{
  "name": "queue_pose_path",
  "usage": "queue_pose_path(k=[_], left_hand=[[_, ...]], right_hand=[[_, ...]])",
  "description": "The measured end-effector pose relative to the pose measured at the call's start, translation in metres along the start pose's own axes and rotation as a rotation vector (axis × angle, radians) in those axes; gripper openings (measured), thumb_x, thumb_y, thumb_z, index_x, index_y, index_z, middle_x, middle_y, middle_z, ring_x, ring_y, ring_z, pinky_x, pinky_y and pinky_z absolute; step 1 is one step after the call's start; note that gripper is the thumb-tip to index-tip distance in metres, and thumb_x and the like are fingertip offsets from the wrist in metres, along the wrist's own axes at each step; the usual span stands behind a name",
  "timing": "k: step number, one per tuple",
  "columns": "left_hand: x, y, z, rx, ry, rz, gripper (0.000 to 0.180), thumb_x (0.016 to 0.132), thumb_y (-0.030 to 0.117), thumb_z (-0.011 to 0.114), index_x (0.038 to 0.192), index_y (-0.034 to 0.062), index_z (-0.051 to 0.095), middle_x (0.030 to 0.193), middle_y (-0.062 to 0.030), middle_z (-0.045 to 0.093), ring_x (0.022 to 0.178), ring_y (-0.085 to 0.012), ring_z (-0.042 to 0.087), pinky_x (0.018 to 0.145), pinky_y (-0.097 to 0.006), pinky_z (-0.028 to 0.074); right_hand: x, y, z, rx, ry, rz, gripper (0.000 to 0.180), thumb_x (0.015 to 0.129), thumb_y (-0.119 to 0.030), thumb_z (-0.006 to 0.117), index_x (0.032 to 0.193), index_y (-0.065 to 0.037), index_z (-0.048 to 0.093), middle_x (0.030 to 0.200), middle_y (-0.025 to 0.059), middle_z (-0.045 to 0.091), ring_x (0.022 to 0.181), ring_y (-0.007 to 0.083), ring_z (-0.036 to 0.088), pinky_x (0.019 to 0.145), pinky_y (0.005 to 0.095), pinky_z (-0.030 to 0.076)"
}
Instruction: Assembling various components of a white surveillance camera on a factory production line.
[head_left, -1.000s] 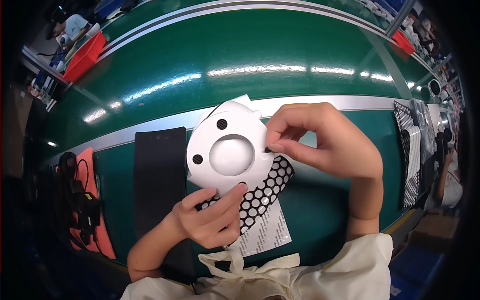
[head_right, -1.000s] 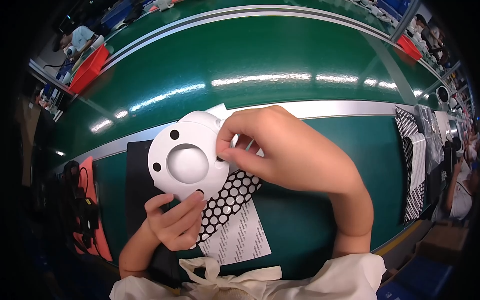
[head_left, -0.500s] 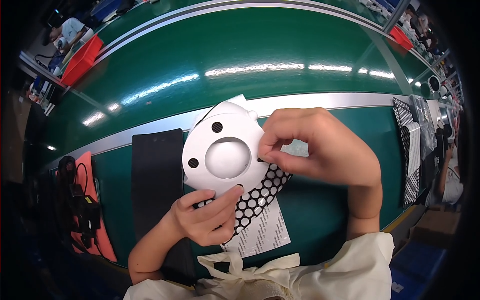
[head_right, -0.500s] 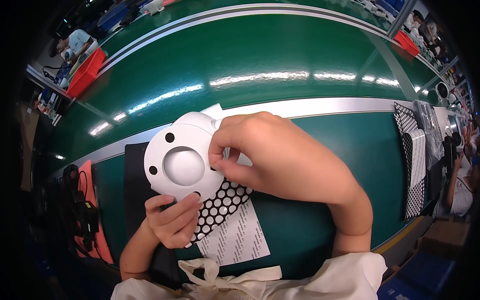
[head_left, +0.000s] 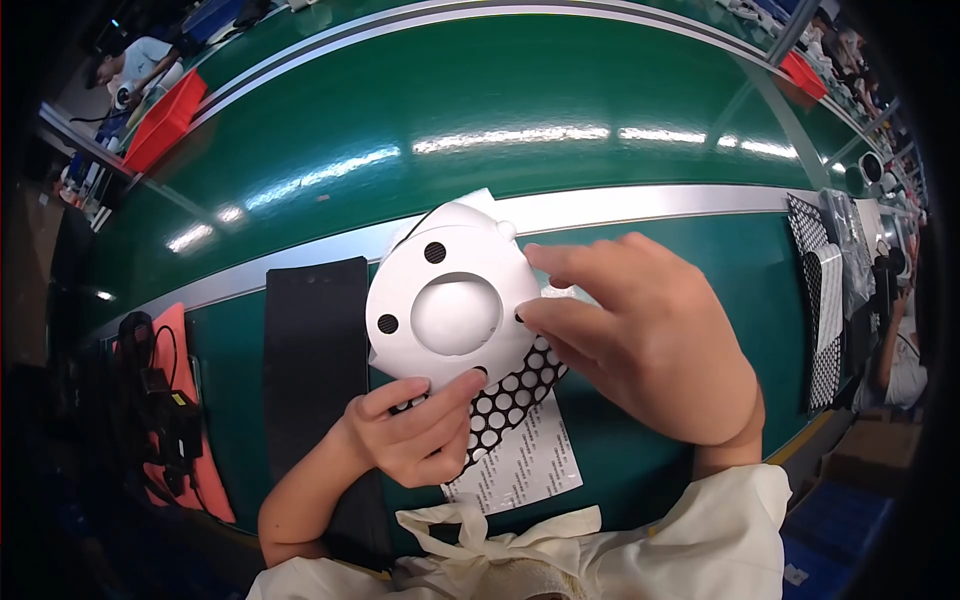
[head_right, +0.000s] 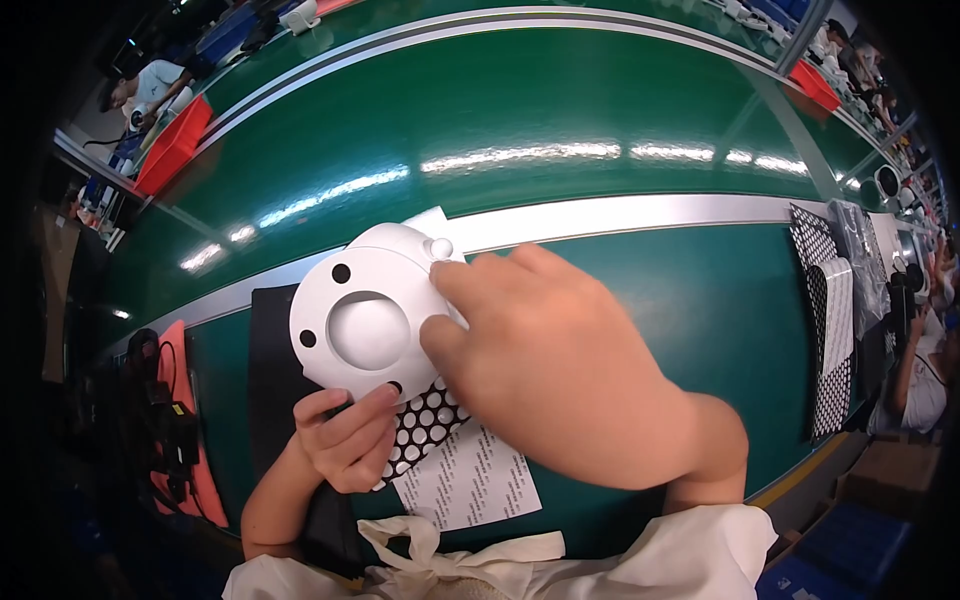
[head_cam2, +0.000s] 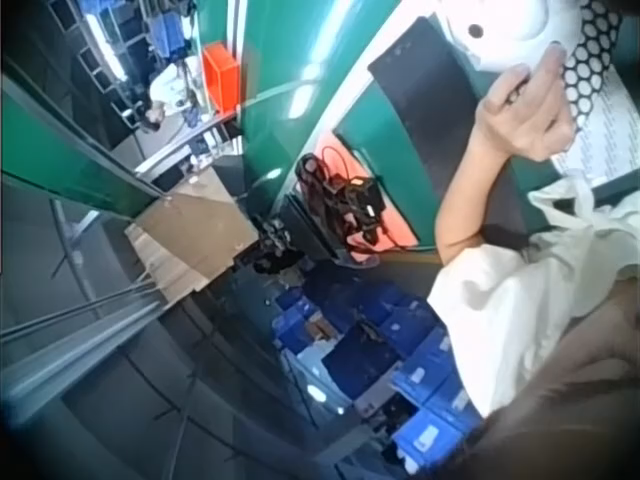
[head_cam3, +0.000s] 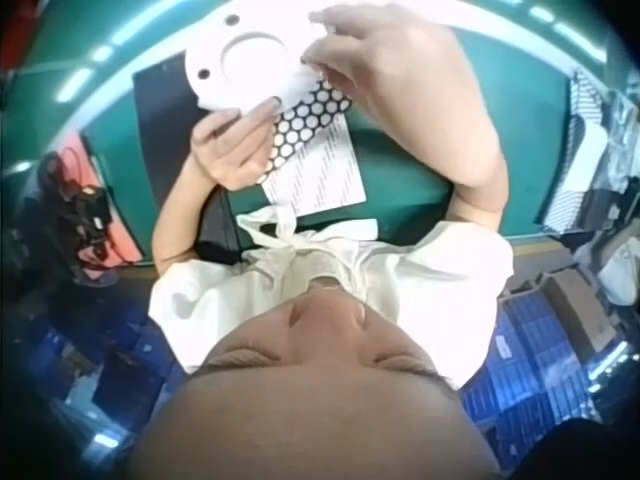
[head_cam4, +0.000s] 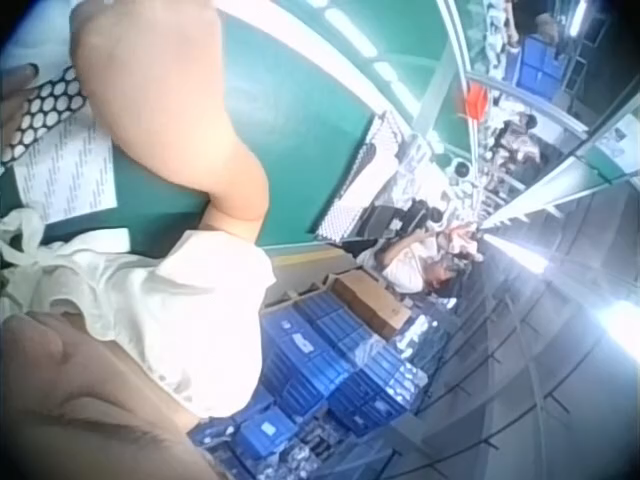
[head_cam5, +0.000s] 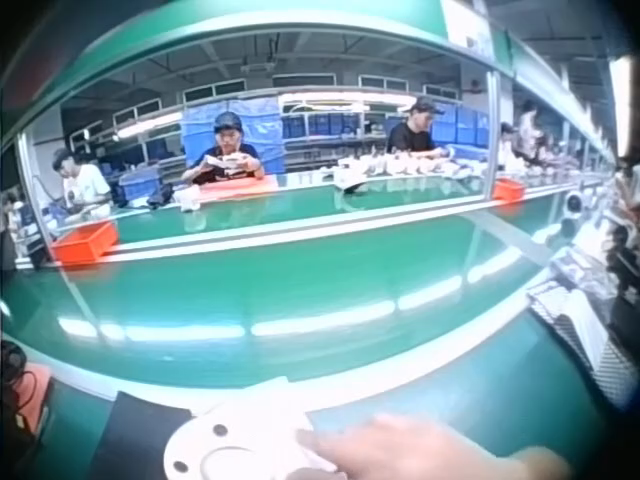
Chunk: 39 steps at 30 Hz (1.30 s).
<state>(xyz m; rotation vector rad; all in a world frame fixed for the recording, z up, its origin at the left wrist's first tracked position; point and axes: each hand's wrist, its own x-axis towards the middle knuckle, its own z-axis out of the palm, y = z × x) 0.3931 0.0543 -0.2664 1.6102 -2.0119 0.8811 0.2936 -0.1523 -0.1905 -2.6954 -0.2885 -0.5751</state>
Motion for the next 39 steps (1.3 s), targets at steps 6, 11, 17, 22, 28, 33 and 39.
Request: queue_pose_path(k=[6, 11, 17, 22, 28, 33, 39], left_hand=[[-0.002, 0.0, 0.0, -0.003, -0.005, 0.003, 0.012, 0.075, 0.012, 0.05, 0.066, 0.0138, 0.043, 0.076, 0.0013, 0.066, 0.096, -0.0102, 0.06, 0.091, -0.03, 0.034], [-0.003, 0.0, 0.001, -0.009, -0.006, -0.01, 0.012, 0.075, 0.012, 0.05, 0.065, 0.0137, 0.044, 0.077, 0.0012, 0.066, 0.097, -0.011, 0.06, 0.091, -0.031, 0.033], [0.001, 0.002, 0.002, 0.005, 0.017, -0.006, 0.013, 0.075, 0.013, 0.05, 0.063, 0.0134, 0.045, 0.079, 0.001, 0.065, 0.098, -0.0121, 0.06, 0.091, -0.031, 0.034], [0.002, 0.004, 0.004, 0.029, 0.025, -0.018, 0.012, 0.076, 0.013, 0.05, 0.064, 0.0132, 0.046, 0.079, 0.0011, 0.065, 0.098, -0.0121, 0.06, 0.089, -0.03, 0.034], [-0.003, 0.007, 0.001, 0.068, 0.009, -0.042, 0.012, 0.078, 0.013, 0.048, 0.066, 0.0134, 0.047, 0.081, 0.0014, 0.065, 0.101, -0.0103, 0.057, 0.088, -0.03, 0.035], [0.0, 0.011, 0.002, 0.088, 0.016, -0.051, 0.012, 0.078, 0.014, 0.048, 0.066, 0.0151, 0.047, 0.082, 0.0021, 0.065, 0.1, -0.0082, 0.057, 0.089, -0.03, 0.032], [0.0, 0.016, 0.001, 0.137, 0.014, -0.104, 0.013, 0.078, 0.016, 0.048, 0.066, 0.0165, 0.047, 0.087, 0.0022, 0.066, 0.098, -0.0052, 0.057, 0.088, -0.03, 0.029]], right_hand=[[-0.008, -0.01, 0.009, -0.142, 0.024, -0.042, 0.029, 0.066, -0.009, 0.071, 0.093, -0.004, 0.061, 0.106, 0.0131, 0.057, 0.068, 0.0219, 0.056, 0.058, 0.0323, 0.043], [-0.022, -0.02, 0.011, -0.335, -0.112, -0.009, 0.054, 0.069, -0.018, 0.069, 0.117, 0.0, 0.052, 0.096, 0.0115, 0.057, 0.071, 0.0187, 0.054, 0.065, 0.0293, 0.042], [-0.024, -0.035, 0.004, -0.356, -0.327, 0.133, 0.059, 0.069, -0.021, 0.068, 0.122, -0.004, 0.05, 0.073, 0.0033, 0.054, 0.063, 0.0174, 0.051, 0.061, 0.0293, 0.041], [-0.004, 0.01, -0.021, -0.007, -0.202, 0.096, 0.014, 0.074, -0.019, 0.066, 0.078, -0.007, 0.06, 0.059, 0.0049, 0.054, 0.049, 0.0249, 0.047, 0.047, 0.0314, 0.038], [0.022, 0.04, 0.015, 0.921, -0.498, 0.434, 0.023, 0.083, -0.022, 0.063, 0.076, 0.0, 0.059, 0.052, 0.0005, 0.053, 0.043, 0.0054, 0.046, 0.041, 0.0213, 0.036], [0.024, 0.056, 0.032, 1.277, -0.651, 0.434, 0.016, 0.084, -0.014, 0.06, 0.082, 0.002, 0.057, 0.054, 0.0004, 0.054, 0.045, 0.0044, 0.051, 0.039, 0.0186, 0.037], [0.024, 0.062, 0.044, 1.273, -0.669, 0.361, 0.013, 0.083, -0.01, 0.059, 0.086, 0.002, 0.058, 0.054, 0.0006, 0.054, 0.043, 0.0058, 0.051, 0.038, 0.0191, 0.038]])
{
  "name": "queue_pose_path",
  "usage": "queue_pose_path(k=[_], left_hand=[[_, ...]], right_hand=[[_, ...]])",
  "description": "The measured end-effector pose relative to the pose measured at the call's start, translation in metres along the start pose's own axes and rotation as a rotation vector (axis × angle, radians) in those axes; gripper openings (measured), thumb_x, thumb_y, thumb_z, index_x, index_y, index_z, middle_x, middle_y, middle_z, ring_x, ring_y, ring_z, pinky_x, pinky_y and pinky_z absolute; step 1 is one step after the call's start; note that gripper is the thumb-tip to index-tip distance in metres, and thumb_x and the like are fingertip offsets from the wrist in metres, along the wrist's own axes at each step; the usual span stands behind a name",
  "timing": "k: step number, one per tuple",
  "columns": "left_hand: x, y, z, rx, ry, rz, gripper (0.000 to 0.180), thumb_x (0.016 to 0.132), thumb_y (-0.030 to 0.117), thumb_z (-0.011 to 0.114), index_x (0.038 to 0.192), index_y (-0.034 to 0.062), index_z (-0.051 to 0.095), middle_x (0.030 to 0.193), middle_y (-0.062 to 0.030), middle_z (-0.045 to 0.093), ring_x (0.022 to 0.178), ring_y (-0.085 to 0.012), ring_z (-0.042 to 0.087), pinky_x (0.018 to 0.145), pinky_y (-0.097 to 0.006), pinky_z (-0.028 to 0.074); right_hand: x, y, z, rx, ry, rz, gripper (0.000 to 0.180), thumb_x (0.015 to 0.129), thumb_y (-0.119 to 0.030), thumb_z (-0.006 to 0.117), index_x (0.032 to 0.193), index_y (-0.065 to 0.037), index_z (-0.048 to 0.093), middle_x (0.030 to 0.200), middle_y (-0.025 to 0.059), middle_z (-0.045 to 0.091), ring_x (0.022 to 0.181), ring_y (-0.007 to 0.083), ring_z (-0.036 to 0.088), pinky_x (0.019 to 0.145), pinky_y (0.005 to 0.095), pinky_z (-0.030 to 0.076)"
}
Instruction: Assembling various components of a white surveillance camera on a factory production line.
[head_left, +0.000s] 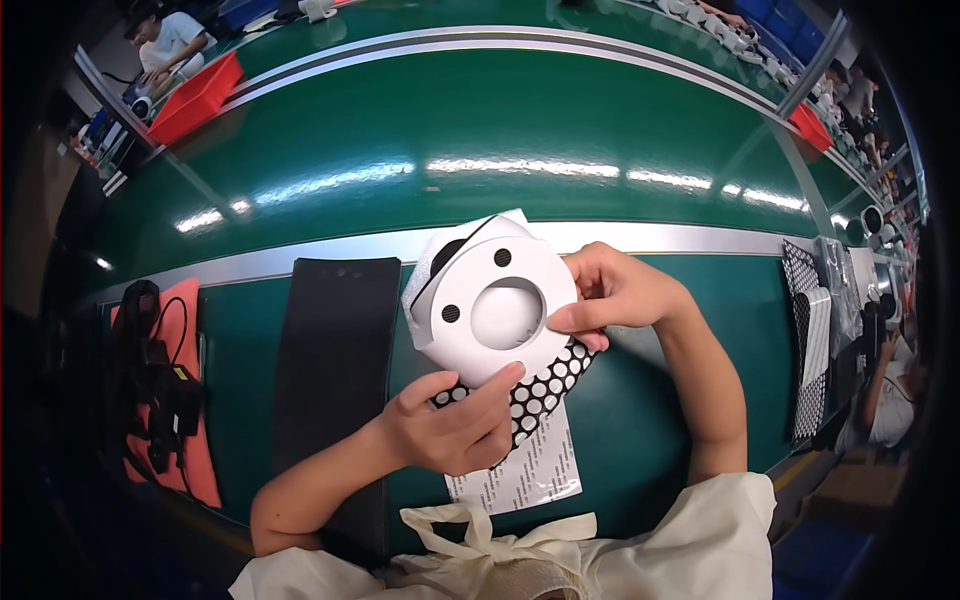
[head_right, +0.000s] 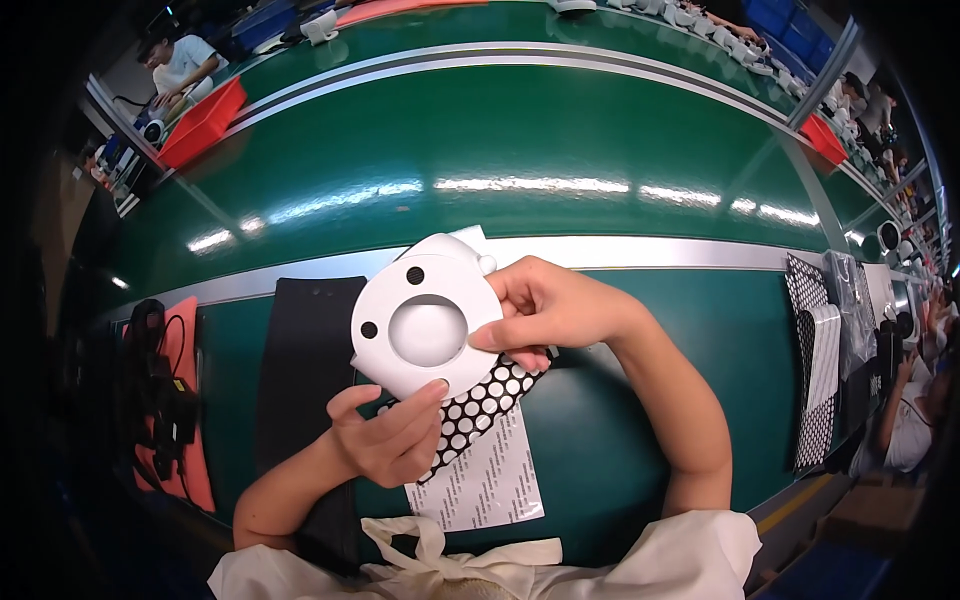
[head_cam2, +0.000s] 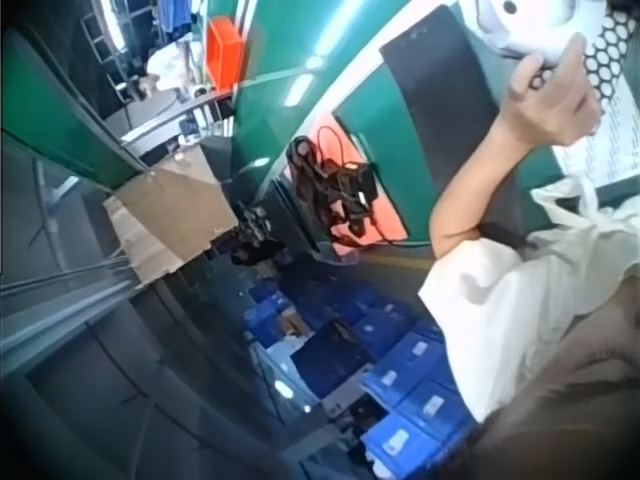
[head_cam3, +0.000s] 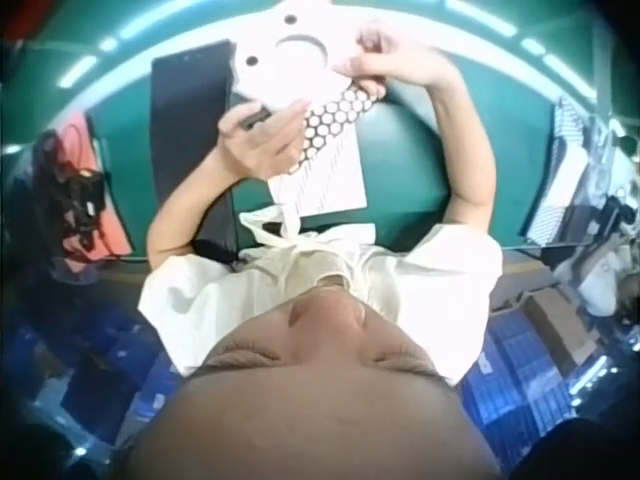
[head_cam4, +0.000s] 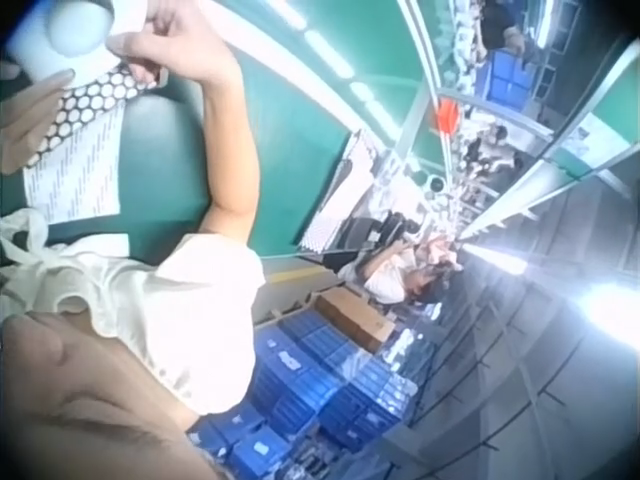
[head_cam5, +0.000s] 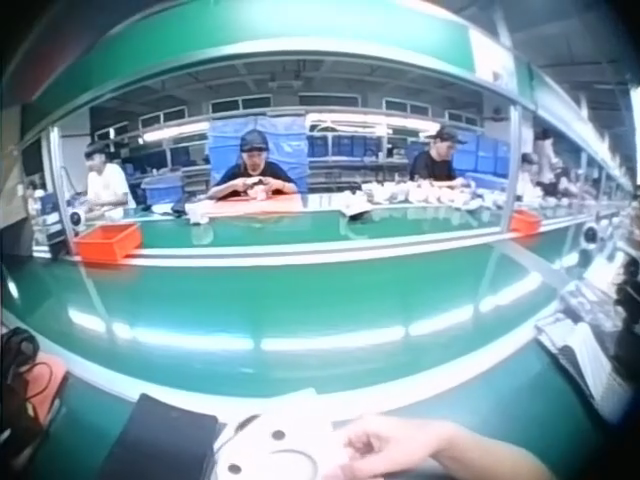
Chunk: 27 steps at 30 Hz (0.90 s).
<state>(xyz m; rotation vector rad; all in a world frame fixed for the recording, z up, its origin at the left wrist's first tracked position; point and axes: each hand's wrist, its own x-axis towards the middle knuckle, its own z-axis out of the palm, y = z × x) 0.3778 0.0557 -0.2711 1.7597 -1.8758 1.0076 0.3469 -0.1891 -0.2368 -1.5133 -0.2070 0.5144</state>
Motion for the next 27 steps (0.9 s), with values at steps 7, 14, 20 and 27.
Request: queue_pose_path(k=[7, 14, 20, 27], left_hand=[[-0.002, -0.003, 0.007, -0.055, 0.077, 0.004, 0.014, 0.077, 0.016, 0.05, 0.064, 0.0163, 0.047, 0.088, 0.0006, 0.065, 0.097, -0.005, 0.057, 0.083, -0.03, 0.032], [-0.002, 0.0, 0.011, -0.065, 0.176, 0.016, 0.012, 0.076, 0.017, 0.053, 0.065, 0.0147, 0.05, 0.073, 0.0008, 0.057, 0.104, -0.015, 0.057, 0.087, -0.037, 0.032], [-0.004, 0.003, 0.016, -0.025, 0.281, -0.008, 0.009, 0.074, 0.015, 0.053, 0.066, 0.0123, 0.05, 0.081, -0.0046, 0.059, 0.105, -0.0186, 0.057, 0.083, -0.037, 0.036], [-0.009, 0.003, 0.027, -0.023, 0.37, 0.066, 0.009, 0.071, 0.013, 0.053, 0.064, 0.0102, 0.049, 0.074, -0.0052, 0.054, 0.102, -0.0246, 0.056, 0.082, -0.043, 0.038]], right_hand=[[-0.002, -0.001, -0.009, 0.018, -0.077, 0.017, 0.014, 0.086, -0.013, 0.057, 0.084, 0.001, 0.058, 0.056, -0.0007, 0.051, 0.045, 0.0038, 0.045, 0.041, 0.0193, 0.035], [-0.02, -0.024, -0.015, -0.231, 0.111, -0.022, 0.023, 0.09, -0.019, 0.051, 0.1, 0.001, 0.051, 0.084, 0.0057, 0.058, 0.074, 0.0125, 0.057, 0.066, 0.0247, 0.047], [0.012, -0.043, -0.016, -0.026, 0.16, -0.24, 0.051, 0.084, -0.034, 0.057, 0.109, 0.008, 0.044, 0.084, 0.0118, 0.058, 0.076, 0.0152, 0.058, 0.07, 0.0241, 0.047], [0.048, -0.085, 0.029, -0.45, -0.021, 0.119, 0.027, 0.067, 0.002, 0.073, 0.085, 0.008, 0.054, 0.066, 0.0118, 0.061, 0.053, 0.014, 0.061, 0.046, 0.023, 0.049]])
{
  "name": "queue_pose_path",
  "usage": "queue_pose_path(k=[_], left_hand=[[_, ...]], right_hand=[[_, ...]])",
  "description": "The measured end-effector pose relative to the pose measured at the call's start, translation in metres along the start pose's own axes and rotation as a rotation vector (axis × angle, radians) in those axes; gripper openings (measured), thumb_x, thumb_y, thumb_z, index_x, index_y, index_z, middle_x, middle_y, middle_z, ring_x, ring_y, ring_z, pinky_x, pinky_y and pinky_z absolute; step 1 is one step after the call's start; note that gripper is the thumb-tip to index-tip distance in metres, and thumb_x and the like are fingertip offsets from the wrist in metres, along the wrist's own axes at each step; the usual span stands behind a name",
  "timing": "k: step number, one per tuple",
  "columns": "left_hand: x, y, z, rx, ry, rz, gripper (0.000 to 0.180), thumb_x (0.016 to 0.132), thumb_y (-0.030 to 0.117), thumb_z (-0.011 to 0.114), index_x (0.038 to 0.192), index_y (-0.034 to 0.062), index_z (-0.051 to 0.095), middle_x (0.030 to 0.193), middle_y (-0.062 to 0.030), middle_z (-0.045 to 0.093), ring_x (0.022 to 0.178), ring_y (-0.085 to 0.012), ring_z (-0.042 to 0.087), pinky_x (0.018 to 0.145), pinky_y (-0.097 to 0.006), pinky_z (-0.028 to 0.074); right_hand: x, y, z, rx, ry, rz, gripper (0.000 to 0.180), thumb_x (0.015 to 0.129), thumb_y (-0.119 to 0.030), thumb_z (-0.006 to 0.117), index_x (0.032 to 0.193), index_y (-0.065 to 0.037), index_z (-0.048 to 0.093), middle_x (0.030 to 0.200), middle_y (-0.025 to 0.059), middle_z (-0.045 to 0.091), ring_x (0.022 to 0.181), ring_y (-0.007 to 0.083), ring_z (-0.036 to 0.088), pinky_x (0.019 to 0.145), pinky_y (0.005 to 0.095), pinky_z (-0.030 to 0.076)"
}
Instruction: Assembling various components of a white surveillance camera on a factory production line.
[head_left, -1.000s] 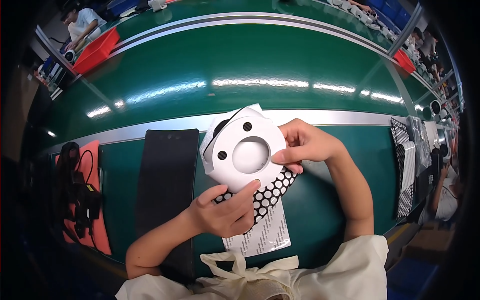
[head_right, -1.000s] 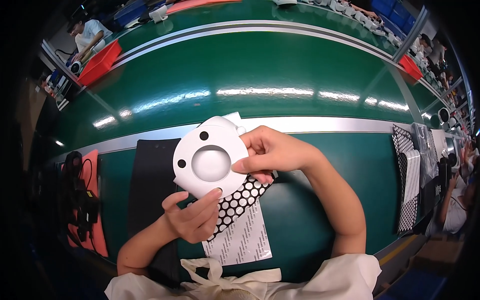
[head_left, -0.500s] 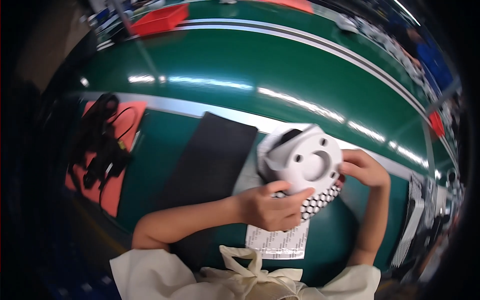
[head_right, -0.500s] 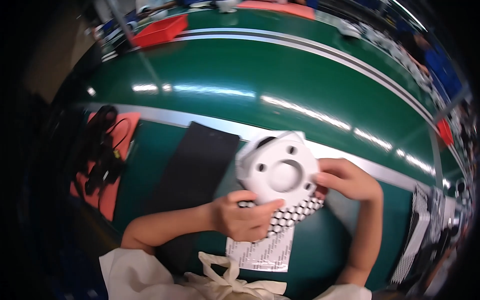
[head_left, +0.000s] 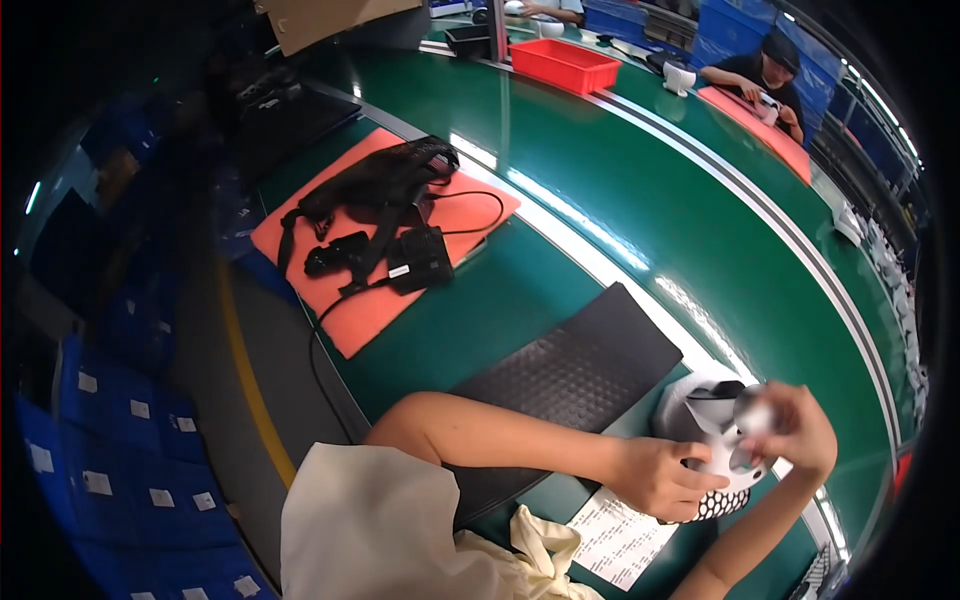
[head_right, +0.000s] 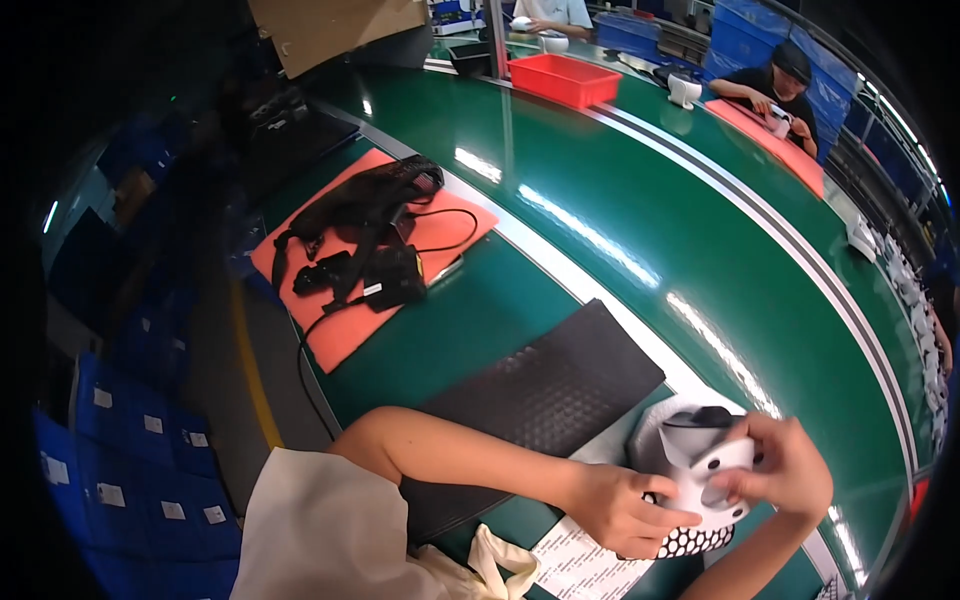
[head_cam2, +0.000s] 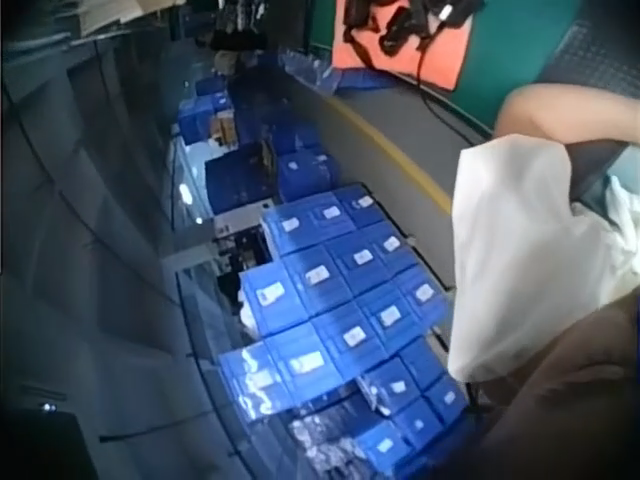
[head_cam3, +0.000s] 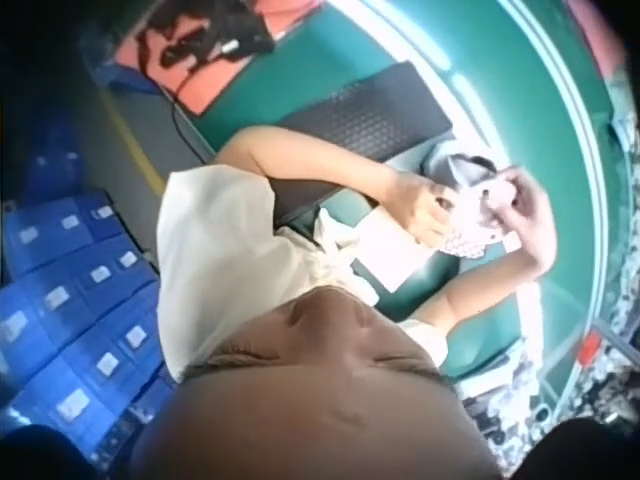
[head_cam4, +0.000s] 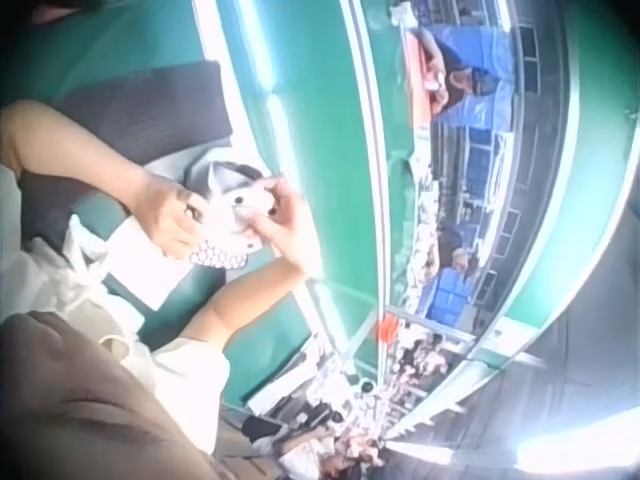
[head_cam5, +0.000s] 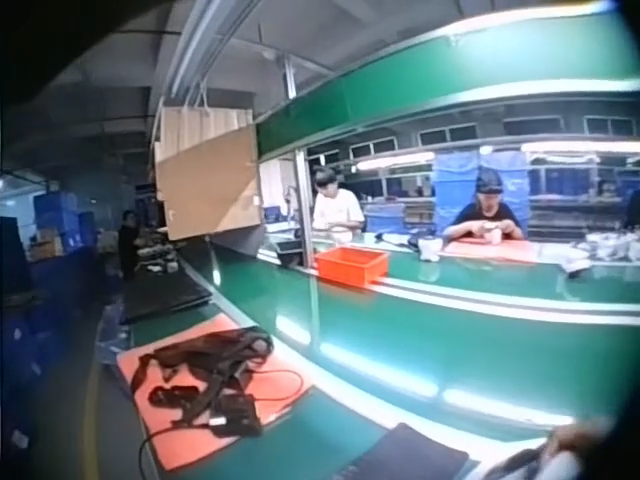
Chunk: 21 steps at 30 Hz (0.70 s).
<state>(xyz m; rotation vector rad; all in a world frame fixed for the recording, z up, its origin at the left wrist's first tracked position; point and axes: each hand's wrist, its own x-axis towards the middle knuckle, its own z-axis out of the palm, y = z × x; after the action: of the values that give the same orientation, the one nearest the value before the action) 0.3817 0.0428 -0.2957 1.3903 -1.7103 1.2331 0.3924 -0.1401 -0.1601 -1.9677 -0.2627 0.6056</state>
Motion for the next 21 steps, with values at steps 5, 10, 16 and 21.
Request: queue_pose_path(k=[5, 10, 16, 21], left_hand=[[0.0, 0.003, -0.001, -0.13, 0.015, 0.063, 0.015, 0.07, 0.013, 0.053, 0.057, 0.0091, 0.046, 0.064, -0.0051, 0.052, 0.094, -0.0272, 0.058, 0.085, -0.042, 0.041], [0.011, 0.01, -0.004, -0.249, 0.083, 0.124, 0.019, 0.071, 0.015, 0.055, 0.057, 0.0085, 0.045, 0.062, -0.0049, 0.051, 0.081, -0.0233, 0.058, 0.08, -0.04, 0.044], [0.002, 0.004, -0.002, -0.38, -0.051, -0.005, 0.019, 0.075, 0.008, 0.052, 0.059, 0.0048, 0.045, 0.071, -0.0125, 0.056, 0.083, -0.0278, 0.06, 0.077, -0.04, 0.046], [0.0, -0.003, -0.018, -0.366, -0.193, 0.006, 0.013, 0.075, 0.012, 0.056, 0.068, 0.0025, 0.051, 0.086, -0.0159, 0.062, 0.087, -0.0273, 0.062, 0.075, -0.036, 0.048]], right_hand=[[-0.025, 0.011, 0.013, -0.616, 0.033, -0.052, 0.02, 0.065, -0.007, 0.074, 0.079, 0.001, 0.062, 0.062, 0.0118, 0.062, 0.056, 0.0221, 0.064, 0.048, 0.0269, 0.047], [-0.07, -0.024, 0.03, -0.816, 0.272, -0.122, 0.023, 0.063, -0.018, 0.075, 0.071, -0.001, 0.061, 0.059, 0.0086, 0.06, 0.05, 0.0201, 0.059, 0.049, 0.0261, 0.043], [-0.074, 0.016, 0.01, -0.598, 0.688, -0.216, 0.012, 0.074, -0.006, 0.062, 0.082, 0.002, 0.059, 0.061, 0.0086, 0.062, 0.056, 0.0191, 0.062, 0.051, 0.0277, 0.043], [-0.023, 0.043, -0.032, -0.708, 0.656, -0.138, 0.008, 0.075, -0.002, 0.059, 0.08, 0.002, 0.054, 0.063, 0.0138, 0.06, 0.055, 0.0235, 0.059, 0.051, 0.0302, 0.043]])
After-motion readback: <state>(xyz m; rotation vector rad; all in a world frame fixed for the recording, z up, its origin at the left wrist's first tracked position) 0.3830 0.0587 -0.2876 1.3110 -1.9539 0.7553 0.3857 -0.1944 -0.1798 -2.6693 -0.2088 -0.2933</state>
